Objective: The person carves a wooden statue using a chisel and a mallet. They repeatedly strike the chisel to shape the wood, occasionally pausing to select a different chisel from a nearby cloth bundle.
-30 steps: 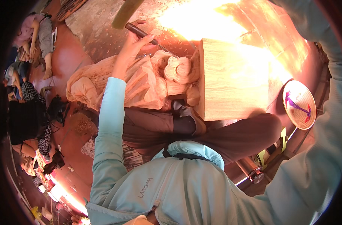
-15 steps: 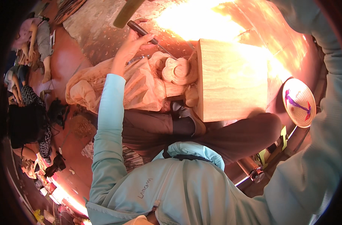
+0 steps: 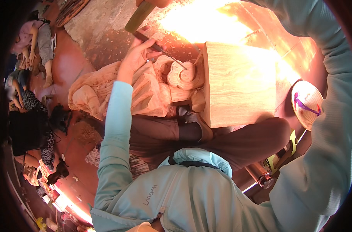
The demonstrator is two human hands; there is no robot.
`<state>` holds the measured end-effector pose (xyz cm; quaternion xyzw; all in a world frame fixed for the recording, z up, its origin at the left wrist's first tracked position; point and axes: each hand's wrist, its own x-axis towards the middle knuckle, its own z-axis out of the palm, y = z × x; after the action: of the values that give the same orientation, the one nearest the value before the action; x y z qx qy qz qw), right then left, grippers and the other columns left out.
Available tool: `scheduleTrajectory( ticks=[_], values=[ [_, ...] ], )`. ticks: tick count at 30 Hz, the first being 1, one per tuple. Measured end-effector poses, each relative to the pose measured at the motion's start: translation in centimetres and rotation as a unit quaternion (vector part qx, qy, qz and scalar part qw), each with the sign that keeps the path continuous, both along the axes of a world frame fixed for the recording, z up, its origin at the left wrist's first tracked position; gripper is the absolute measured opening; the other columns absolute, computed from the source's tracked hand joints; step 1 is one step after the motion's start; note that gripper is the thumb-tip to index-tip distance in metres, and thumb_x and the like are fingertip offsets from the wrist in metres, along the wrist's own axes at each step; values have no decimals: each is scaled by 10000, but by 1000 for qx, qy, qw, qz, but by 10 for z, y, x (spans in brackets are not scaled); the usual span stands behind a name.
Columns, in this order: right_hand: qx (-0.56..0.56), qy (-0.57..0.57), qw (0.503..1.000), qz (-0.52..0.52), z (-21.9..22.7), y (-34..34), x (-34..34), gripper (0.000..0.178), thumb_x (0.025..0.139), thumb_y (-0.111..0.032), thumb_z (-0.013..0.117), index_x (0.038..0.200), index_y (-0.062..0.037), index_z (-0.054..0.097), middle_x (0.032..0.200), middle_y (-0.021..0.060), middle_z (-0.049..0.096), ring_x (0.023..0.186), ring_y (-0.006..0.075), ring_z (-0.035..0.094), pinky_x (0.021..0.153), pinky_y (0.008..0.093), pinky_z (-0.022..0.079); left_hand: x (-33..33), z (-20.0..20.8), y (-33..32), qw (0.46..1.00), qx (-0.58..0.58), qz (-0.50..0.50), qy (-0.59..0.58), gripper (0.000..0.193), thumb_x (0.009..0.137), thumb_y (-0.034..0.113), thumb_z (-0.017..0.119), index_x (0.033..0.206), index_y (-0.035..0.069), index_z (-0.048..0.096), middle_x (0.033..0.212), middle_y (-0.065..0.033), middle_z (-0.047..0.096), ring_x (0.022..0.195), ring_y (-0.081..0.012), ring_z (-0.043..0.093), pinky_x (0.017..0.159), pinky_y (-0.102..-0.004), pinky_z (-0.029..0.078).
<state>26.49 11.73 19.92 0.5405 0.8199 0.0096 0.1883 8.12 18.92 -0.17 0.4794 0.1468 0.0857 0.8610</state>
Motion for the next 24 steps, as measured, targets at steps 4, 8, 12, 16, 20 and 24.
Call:
scheduleTrajectory(
  ticks=[4, 8, 12, 16, 20, 24],
  values=[
    [58, 120, 988, -80, -5, -33, -13, 587, 715, -84, 630, 1292, -97, 525, 892, 192, 676, 843, 356, 655, 683, 460, 511, -30, 6, -43, 991, 1, 137, 10, 569, 934, 95, 598, 1378, 175, 253, 1020, -121, 612, 970, -308, 668, 809, -373, 583],
    [31, 109, 980, -166, 4, -59, -52, 664, 732, -102, 602, 1381, -121, 464, 820, 205, 673, 762, 355, 662, 680, 472, 517, -65, 10, -101, 922, 101, 373, 26, 544, 925, 42, 600, 1314, 140, 233, 1038, -142, 614, 940, -235, 661, 824, -383, 566],
    [-15, 135, 974, -183, 42, -108, -81, 616, 782, -118, 582, 1385, -107, 462, 732, 165, 662, 635, 327, 653, 568, 445, 520, -63, 1, -145, 897, 113, 426, -13, 535, 907, 8, 617, 1280, 112, 248, 1063, -169, 609, 954, -214, 651, 820, -362, 559],
    [135, 90, 977, -141, 25, -135, -97, 729, 736, -125, 676, 1386, -378, 462, 722, 87, 625, 587, 262, 636, 528, 377, 489, -59, -3, -160, 885, 129, 447, -33, 512, 895, -10, 630, 1259, 48, 274, 1044, -175, 617, 923, -194, 652, 801, -298, 550],
    [119, 129, 973, -150, 37, -150, -108, 737, 623, -156, 745, 1322, -292, 558, 748, 98, 682, 707, 293, 684, 613, 384, 545, -61, -10, -163, 881, 183, 435, -23, 547, 899, -12, 620, 1278, 112, 245, 1118, -191, 568, 1011, -231, 636, 838, -361, 560],
    [131, 148, 970, -138, 44, -161, -115, 718, 619, -140, 722, 1308, -276, 570, 747, 100, 682, 709, 303, 684, 610, 386, 545, -58, -10, -173, 873, 197, 445, -31, 517, 895, -26, 617, 1258, 48, 257, 1111, -190, 560, 1006, -233, 637, 832, -338, 561]
  ],
)
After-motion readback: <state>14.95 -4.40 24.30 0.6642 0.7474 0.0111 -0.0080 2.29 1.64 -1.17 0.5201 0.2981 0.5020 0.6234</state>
